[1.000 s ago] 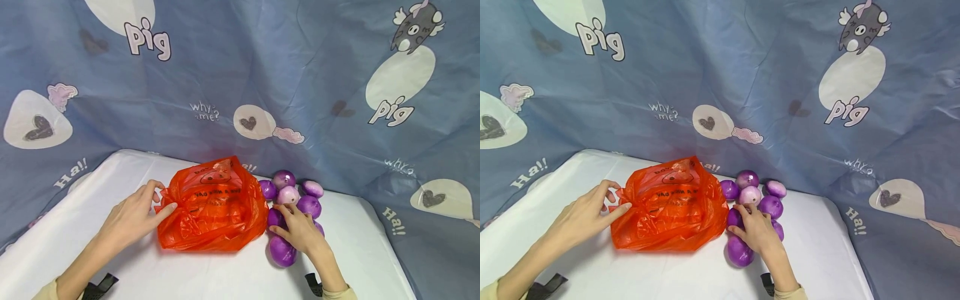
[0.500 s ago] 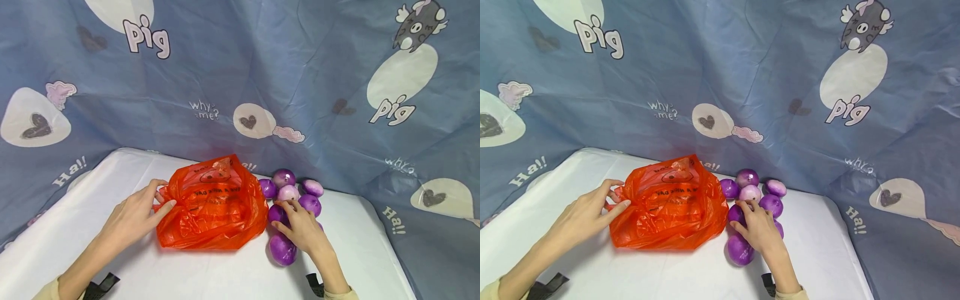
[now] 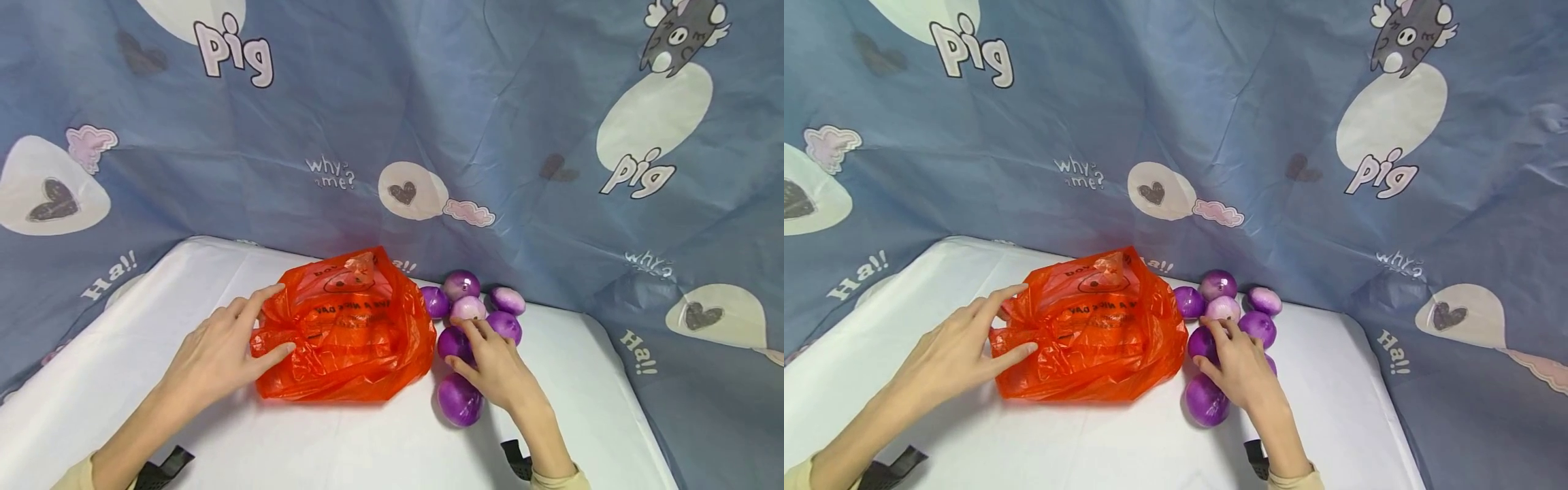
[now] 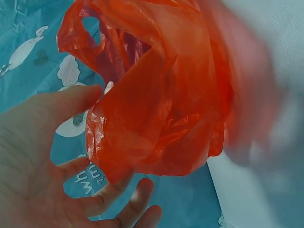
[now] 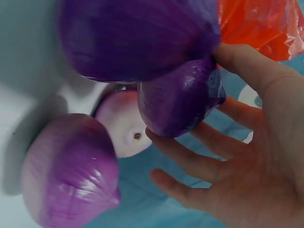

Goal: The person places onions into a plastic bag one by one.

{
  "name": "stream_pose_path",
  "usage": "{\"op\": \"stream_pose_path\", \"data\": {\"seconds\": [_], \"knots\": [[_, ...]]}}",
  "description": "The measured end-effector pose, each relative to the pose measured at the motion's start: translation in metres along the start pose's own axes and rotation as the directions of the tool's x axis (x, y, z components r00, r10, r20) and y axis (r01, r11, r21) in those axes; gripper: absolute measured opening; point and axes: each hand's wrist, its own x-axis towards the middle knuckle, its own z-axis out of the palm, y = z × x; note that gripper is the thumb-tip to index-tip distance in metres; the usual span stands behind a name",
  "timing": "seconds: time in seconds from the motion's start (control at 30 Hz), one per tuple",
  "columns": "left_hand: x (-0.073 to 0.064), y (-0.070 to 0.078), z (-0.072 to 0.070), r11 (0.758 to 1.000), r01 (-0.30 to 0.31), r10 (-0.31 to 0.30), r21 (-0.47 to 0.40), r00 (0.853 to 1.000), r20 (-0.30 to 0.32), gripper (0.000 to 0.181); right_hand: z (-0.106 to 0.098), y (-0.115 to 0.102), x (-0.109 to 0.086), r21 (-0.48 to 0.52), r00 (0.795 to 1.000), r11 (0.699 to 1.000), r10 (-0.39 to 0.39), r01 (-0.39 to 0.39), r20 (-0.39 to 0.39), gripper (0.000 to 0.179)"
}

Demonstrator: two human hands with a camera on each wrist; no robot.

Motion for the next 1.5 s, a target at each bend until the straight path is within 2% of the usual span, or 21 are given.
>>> {"op": "stream_pose_path", "data": {"seconds": [0.43, 0.7, 0.93, 1.27, 1.5], "knots": [[-0.003, 0.002, 0.000, 0.998, -0.060, 0.060, 0.032, 0.998, -0.007, 0.078, -0.025, -0.015, 0.001, -0.013, 0.999, 1.000, -0.025, 0.024, -0.020, 0.057], [-0.004, 0.003, 0.001, 0.998, -0.055, 0.055, -0.016, 0.998, -0.003, 0.066, -0.043, -0.026, 0.003, -0.017, 0.998, 0.999, -0.049, 0.048, -0.033, 0.054], [-0.006, 0.005, 0.000, 0.998, -0.056, 0.056, -0.019, 0.998, -0.020, 0.062, -0.056, -0.037, 0.005, -0.018, 0.995, 0.998, -0.063, 0.062, -0.077, 0.058], [-0.007, 0.007, -0.001, 0.998, -0.058, 0.058, -0.023, 0.998, -0.014, 0.064, -0.071, -0.055, 0.006, -0.034, 0.989, 0.995, -0.094, 0.090, -0.111, 0.060], [-0.008, 0.009, -0.002, 0.998, -0.063, 0.062, -0.028, 0.998, -0.013, 0.065, -0.079, -0.073, 0.015, -0.035, 0.979, 0.987, -0.162, 0.159, -0.127, 0.059]]}}
